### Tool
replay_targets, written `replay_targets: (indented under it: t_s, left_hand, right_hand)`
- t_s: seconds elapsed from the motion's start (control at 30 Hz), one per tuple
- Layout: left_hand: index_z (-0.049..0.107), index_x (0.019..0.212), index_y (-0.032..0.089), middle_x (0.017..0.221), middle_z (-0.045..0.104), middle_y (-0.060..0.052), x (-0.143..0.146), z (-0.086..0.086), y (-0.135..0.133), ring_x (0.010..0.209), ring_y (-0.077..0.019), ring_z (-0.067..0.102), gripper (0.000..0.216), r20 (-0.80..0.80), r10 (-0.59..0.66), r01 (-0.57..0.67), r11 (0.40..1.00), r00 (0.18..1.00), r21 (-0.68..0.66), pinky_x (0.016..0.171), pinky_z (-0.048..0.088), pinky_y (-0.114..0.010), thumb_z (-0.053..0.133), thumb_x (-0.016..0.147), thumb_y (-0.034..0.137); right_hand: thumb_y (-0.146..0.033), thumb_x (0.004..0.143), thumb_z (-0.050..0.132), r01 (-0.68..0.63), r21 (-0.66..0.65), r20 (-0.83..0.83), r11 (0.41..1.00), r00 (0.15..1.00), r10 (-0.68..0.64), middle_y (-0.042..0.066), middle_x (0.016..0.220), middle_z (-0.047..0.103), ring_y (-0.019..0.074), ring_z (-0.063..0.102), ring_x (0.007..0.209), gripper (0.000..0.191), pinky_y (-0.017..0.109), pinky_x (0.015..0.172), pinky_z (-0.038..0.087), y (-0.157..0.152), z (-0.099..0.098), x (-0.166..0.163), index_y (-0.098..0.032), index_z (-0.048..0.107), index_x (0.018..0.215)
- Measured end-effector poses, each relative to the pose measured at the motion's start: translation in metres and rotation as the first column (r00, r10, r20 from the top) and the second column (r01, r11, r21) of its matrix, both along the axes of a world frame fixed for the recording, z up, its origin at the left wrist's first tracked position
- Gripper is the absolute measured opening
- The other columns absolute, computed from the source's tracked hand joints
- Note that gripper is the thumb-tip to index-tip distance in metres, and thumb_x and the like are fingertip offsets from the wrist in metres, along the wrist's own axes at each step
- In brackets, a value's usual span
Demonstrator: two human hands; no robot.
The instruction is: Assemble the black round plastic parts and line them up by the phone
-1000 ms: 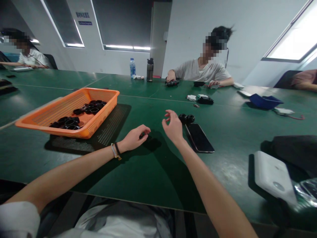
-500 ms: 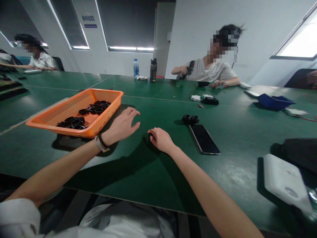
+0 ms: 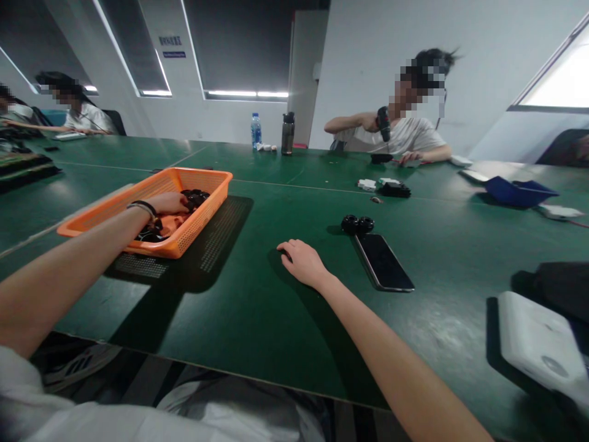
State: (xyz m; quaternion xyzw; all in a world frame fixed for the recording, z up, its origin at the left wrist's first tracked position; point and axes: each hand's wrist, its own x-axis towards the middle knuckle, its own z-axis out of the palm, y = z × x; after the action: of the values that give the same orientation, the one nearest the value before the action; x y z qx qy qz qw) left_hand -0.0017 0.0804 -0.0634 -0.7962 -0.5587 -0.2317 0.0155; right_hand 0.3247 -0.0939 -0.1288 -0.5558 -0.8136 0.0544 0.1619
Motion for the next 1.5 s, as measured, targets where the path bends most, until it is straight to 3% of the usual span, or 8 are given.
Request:
replay_targets:
  t_s: [0.37,0.53,0.63,0.83,1.0,1.13,1.27,1.5]
  left_hand:
    - [0.05,0.045,0.018,0.031,0.035,0.008,-0.002,-0.003,0.002,0.045,-0.0066,0.031,0.046,-0.262,0.023,-0.1,0.953,0.965,-0.285,0.054,0.035,-0.019,0.068,0.051,0.06]
    - [0.051,0.07,0.016,0.049,0.044,0.005,0.001,0.01,-0.004,0.059,-0.01,0.044,0.043,-0.164,0.157,-0.186,0.966,0.974,-0.181,0.069,0.043,-0.026,0.061,0.067,0.057]
    - [0.043,0.106,0.009,0.084,0.055,-0.003,0.016,0.029,-0.012,0.082,-0.0152,0.05,0.048,0.132,0.252,-0.262,0.963,0.959,0.061,0.082,0.043,-0.035,0.063,0.074,0.039]
    - [0.046,0.112,0.012,0.104,0.049,-0.008,0.082,0.055,-0.068,0.099,-0.0182,0.049,0.038,0.182,-0.208,0.167,0.961,0.961,0.221,0.089,0.043,-0.036,0.058,0.077,0.015]
    - [0.052,0.109,0.022,0.105,0.048,-0.004,0.124,0.02,-0.137,0.089,-0.0154,0.053,0.028,-0.138,-0.617,0.622,0.783,0.775,-0.01,0.08,0.045,-0.028,0.053,0.082,0.032]
    - [0.053,0.107,0.024,0.103,0.049,-0.005,0.126,-0.025,-0.154,0.078,-0.0156,0.056,0.031,-0.318,-0.722,0.702,0.684,0.615,-0.196,0.068,0.045,-0.025,0.053,0.08,0.04]
    - [0.051,0.111,0.024,0.106,0.048,-0.005,0.12,-0.047,-0.151,0.074,-0.0133,0.056,0.031,-0.302,-0.735,0.695,0.675,0.607,-0.247,0.066,0.044,-0.023,0.047,0.084,0.04]
    - [0.041,0.124,0.021,0.114,0.049,-0.008,0.109,-0.012,-0.159,0.087,-0.0195,0.057,0.054,-0.328,-0.613,0.581,0.789,0.719,-0.2,0.068,0.045,-0.026,0.046,0.08,0.053]
  right_hand:
    - [-0.019,0.084,0.043,-0.004,-0.01,-0.014,1.0,1.0,0.004,0.007,0.085,0.06,0.0178,0.057,0.08,0.026,0.032,0.07,0.048,0.001,0.0,0.001,-0.016,0.058,0.105]
    - [-0.019,0.084,0.043,-0.013,0.008,-0.016,1.0,1.0,0.013,0.007,0.084,0.06,0.018,0.056,0.081,0.026,0.032,0.07,0.047,0.001,-0.001,0.001,-0.016,0.058,0.104]
    - [-0.019,0.084,0.043,-0.013,0.01,-0.013,1.0,1.0,0.013,0.007,0.083,0.06,0.018,0.056,0.081,0.026,0.033,0.072,0.047,0.001,-0.002,0.001,-0.016,0.058,0.104]
    - [-0.016,0.082,0.044,0.004,0.028,-0.007,1.0,1.0,-0.004,0.006,0.082,0.059,0.0177,0.055,0.08,0.024,0.029,0.07,0.045,0.001,-0.003,0.001,-0.016,0.059,0.102]
    - [-0.014,0.081,0.044,-0.009,0.048,0.04,0.999,0.999,0.007,0.007,0.083,0.059,0.0181,0.054,0.082,0.025,0.029,0.073,0.044,0.002,-0.004,0.0,-0.016,0.059,0.102]
    - [-0.017,0.083,0.043,-0.004,0.031,0.023,1.0,1.0,0.004,0.008,0.086,0.06,0.0193,0.054,0.085,0.025,0.031,0.074,0.044,0.001,-0.002,0.0,-0.014,0.059,0.103]
    - [-0.017,0.084,0.043,0.002,0.01,0.015,1.0,1.0,-0.002,0.007,0.084,0.06,0.019,0.054,0.084,0.026,0.031,0.074,0.045,0.0,0.0,-0.001,-0.014,0.059,0.104]
    - [-0.018,0.084,0.044,-0.005,0.005,0.007,1.0,1.0,0.005,0.007,0.084,0.06,0.0182,0.055,0.083,0.026,0.031,0.073,0.045,0.001,-0.001,0.0,-0.013,0.059,0.104]
